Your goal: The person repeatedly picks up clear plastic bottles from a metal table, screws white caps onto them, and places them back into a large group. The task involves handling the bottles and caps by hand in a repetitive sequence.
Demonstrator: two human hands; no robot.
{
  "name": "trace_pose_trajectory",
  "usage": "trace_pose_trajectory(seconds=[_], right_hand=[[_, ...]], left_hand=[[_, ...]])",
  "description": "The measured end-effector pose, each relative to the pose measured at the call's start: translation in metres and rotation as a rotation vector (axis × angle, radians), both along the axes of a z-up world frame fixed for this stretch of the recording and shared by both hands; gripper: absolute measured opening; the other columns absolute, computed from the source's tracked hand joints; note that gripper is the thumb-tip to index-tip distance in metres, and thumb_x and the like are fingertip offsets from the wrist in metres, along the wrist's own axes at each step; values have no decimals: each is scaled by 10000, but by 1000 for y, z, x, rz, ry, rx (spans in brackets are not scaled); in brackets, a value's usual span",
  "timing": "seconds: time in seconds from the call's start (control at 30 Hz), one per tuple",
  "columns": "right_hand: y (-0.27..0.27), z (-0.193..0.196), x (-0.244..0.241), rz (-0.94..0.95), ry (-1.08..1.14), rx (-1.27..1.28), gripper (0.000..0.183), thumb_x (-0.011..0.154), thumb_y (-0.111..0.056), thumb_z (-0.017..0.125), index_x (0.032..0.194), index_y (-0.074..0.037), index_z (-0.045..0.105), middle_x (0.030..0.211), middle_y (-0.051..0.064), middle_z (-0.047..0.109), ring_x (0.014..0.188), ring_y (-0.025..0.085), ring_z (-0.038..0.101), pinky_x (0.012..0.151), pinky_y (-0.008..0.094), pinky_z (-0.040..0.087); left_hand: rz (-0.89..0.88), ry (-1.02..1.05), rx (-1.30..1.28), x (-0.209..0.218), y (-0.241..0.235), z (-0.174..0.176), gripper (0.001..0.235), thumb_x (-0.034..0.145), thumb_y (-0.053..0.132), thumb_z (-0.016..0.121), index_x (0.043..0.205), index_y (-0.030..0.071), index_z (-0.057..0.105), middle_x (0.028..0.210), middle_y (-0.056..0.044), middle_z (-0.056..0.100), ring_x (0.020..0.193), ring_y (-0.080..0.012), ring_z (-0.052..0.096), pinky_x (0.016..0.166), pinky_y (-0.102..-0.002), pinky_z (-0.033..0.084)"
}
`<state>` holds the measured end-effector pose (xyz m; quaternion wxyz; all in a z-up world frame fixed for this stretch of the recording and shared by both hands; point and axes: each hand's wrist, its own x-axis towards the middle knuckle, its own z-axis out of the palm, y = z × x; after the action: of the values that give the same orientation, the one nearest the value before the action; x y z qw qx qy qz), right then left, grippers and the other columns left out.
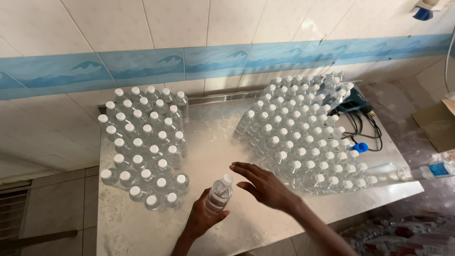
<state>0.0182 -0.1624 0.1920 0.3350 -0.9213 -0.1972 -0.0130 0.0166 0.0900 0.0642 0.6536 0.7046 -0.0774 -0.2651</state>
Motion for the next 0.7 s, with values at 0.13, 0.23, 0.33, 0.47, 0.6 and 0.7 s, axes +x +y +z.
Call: trace_pose_trajectory(seconds=[0.13,0.23,0.33,0.47,0.6,0.7], right_hand=[[-15,13,5,34,164,-223,575,1105,-407,547,1608,-141,460,1523,170,633,1188,324,760,946,521,645],[-15,11,1,-41,222,-230,534,1104,-424,537,1563,-152,530,1534,113,640,1205,289,759,960,493,630],[-11,0,-10,-63,316,-209,500,1098,-417,556,1529,-163,570,1515,82,654,1188,257,769,950,466,628],[-14,-9,-25,-68,395,-253,434,1098,-426,568,1448,-180,645,1476,12,684,1206,231,757,942,417,607],[-26,-23,-29,-87,400,-294,411,1101,-418,578,1432,-193,668,1442,26,709,1117,245,771,938,430,588],[-31,-39,-29,-58,343,-332,407,1111,-408,565,1426,-174,673,1407,33,715,1167,272,738,938,452,591]], left_hand=[[109,200,112,3,-3,12,677,766,311,973,1345,176,648,1161,-76,863,949,-206,839,755,-310,658],[148,332,222,13,-3,-35,694,774,453,905,1354,197,623,1156,-81,860,904,-217,844,747,-322,616],[142,275,381,17,-6,-98,823,699,650,862,1366,215,655,1140,-15,851,963,-199,819,868,-346,580],[127,280,455,20,-10,-119,787,681,656,848,1266,153,693,1075,-40,798,980,-252,775,815,-388,575],[128,302,423,18,-13,-111,875,662,669,857,1384,209,674,1184,-52,836,984,-223,825,842,-361,605],[110,236,420,16,-14,-101,998,654,728,824,1469,181,647,1249,-50,819,1137,-245,790,953,-398,575]])
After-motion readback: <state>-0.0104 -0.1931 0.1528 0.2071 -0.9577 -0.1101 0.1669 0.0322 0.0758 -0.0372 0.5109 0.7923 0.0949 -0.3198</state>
